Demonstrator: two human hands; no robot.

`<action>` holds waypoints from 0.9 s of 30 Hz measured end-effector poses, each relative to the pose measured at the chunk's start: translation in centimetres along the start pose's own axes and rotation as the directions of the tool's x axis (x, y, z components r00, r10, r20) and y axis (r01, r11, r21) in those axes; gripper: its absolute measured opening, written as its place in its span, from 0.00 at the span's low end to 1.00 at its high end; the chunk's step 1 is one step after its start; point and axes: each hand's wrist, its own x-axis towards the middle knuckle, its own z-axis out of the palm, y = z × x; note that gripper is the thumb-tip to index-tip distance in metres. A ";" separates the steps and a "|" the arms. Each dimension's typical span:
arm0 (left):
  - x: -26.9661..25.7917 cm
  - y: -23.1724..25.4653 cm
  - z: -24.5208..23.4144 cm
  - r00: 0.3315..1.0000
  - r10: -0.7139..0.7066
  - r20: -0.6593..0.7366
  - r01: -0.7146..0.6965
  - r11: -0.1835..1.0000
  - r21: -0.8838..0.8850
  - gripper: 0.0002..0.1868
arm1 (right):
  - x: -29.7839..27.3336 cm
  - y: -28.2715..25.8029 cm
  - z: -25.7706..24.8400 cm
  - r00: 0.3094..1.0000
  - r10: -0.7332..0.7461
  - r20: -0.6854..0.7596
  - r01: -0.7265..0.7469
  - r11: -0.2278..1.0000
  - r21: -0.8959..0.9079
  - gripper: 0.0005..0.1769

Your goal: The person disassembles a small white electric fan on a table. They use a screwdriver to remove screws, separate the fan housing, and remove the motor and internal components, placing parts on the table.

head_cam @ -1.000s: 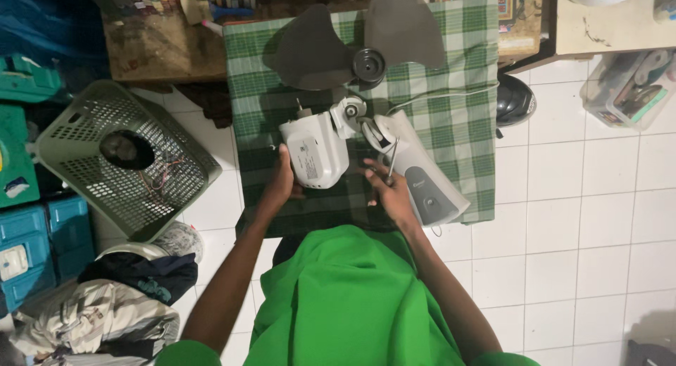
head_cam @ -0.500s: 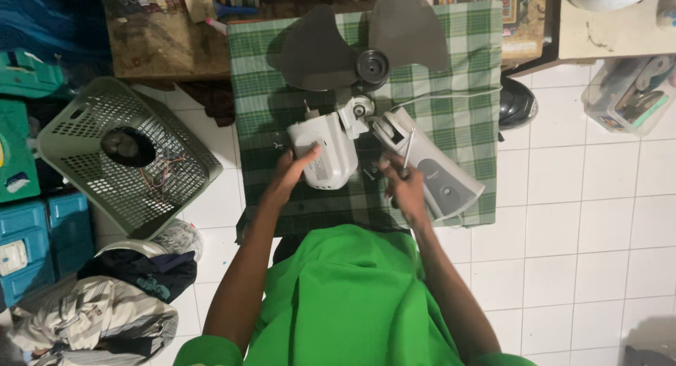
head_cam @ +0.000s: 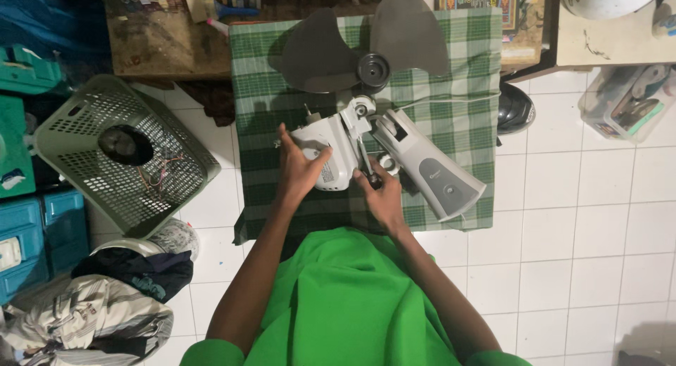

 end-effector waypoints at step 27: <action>4.9 1.5 0.1 0.926 -0.305 0.223 0.305 0.952 0.036 0.34 | 1.8 -2.1 1.8 0.990 -0.054 0.127 0.064 0.995 -0.073 0.45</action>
